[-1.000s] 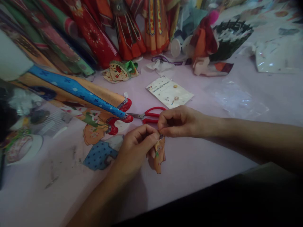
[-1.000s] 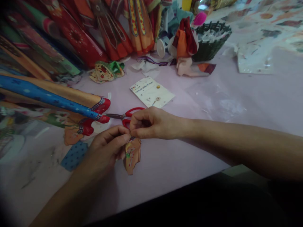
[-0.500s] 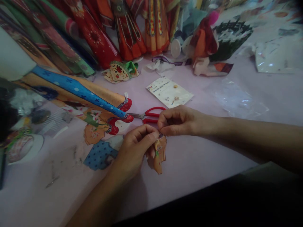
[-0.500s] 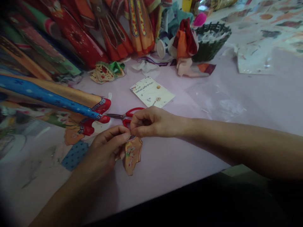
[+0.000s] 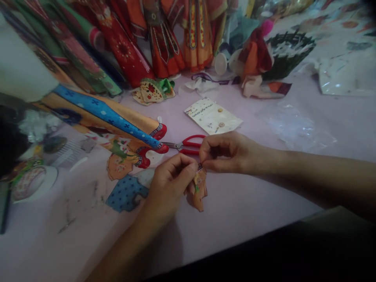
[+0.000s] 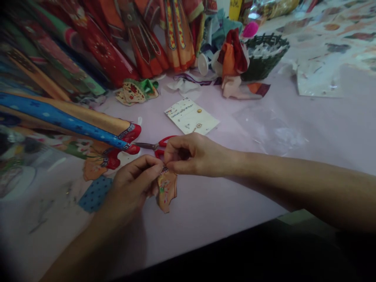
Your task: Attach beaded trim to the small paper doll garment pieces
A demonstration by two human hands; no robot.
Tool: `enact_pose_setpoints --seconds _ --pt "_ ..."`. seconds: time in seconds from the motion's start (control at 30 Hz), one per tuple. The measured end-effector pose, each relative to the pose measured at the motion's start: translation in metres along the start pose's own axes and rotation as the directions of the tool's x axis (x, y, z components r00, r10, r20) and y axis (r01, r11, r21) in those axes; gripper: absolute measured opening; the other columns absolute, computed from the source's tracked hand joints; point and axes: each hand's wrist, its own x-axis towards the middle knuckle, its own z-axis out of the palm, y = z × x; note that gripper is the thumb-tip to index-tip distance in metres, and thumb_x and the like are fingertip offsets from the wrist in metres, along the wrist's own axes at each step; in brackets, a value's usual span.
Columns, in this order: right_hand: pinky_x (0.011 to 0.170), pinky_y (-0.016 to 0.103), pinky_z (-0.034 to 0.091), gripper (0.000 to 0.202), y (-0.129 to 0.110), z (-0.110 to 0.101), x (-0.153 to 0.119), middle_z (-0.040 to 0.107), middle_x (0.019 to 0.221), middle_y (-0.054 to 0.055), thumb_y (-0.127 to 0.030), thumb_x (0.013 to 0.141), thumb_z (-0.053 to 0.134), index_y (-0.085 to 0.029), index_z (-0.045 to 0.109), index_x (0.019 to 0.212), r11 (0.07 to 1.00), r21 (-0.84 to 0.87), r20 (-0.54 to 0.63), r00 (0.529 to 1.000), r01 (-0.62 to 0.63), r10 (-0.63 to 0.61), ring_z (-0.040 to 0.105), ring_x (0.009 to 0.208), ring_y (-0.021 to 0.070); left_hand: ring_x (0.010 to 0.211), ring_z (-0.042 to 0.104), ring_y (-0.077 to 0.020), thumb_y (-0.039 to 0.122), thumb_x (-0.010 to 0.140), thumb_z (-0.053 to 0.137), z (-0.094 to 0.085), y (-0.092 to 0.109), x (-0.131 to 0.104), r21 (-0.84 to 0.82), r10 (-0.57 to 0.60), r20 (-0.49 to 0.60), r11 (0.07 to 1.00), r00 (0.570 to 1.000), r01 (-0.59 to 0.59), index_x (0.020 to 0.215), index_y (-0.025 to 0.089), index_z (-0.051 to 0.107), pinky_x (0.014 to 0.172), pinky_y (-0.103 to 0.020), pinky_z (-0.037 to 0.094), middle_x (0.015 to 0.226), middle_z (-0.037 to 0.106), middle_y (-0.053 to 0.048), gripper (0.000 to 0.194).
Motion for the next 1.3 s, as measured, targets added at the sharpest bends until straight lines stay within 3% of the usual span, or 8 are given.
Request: enact_pose_setpoints --seconds 0.67,1.1,1.3 --pt "0.058 0.022 0.043 0.006 0.001 0.006 -0.001 0.06 0.074 -0.002 -0.013 0.088 0.065 -0.015 0.061 0.084 0.988 -0.155 -0.078 0.997 -0.002 -0.01 0.052 0.066 0.0092 0.039 0.06 -0.0034 0.013 0.094 0.056 0.009 0.009 -0.006 0.132 0.072 -0.01 0.989 0.997 -0.07 0.079 0.018 0.058 0.042 -0.01 0.045 0.053 0.064 0.01 0.016" --pt "0.06 0.022 0.044 0.006 -0.001 0.005 -0.003 0.061 0.076 -0.001 -0.009 0.085 0.064 -0.014 0.064 0.084 0.939 -0.332 -0.073 0.989 0.096 -0.127 0.054 0.068 0.0094 0.037 0.06 -0.0077 0.016 0.093 0.059 0.008 0.011 -0.002 0.128 0.028 0.002 0.991 1.0 -0.028 0.078 0.019 0.059 0.04 -0.015 0.045 0.052 0.065 0.007 0.015" --pt "0.061 0.023 0.045 0.005 0.0 0.004 -0.003 0.062 0.077 -0.001 -0.011 0.087 0.064 -0.016 0.062 0.084 0.972 -0.234 -0.061 0.997 0.039 -0.055 0.055 0.068 0.0102 0.038 0.059 -0.0083 0.022 0.091 0.064 0.006 0.009 -0.003 0.088 -0.011 -0.025 0.996 1.0 0.014 0.077 0.019 0.062 0.038 -0.016 0.043 0.053 0.064 0.006 0.014"
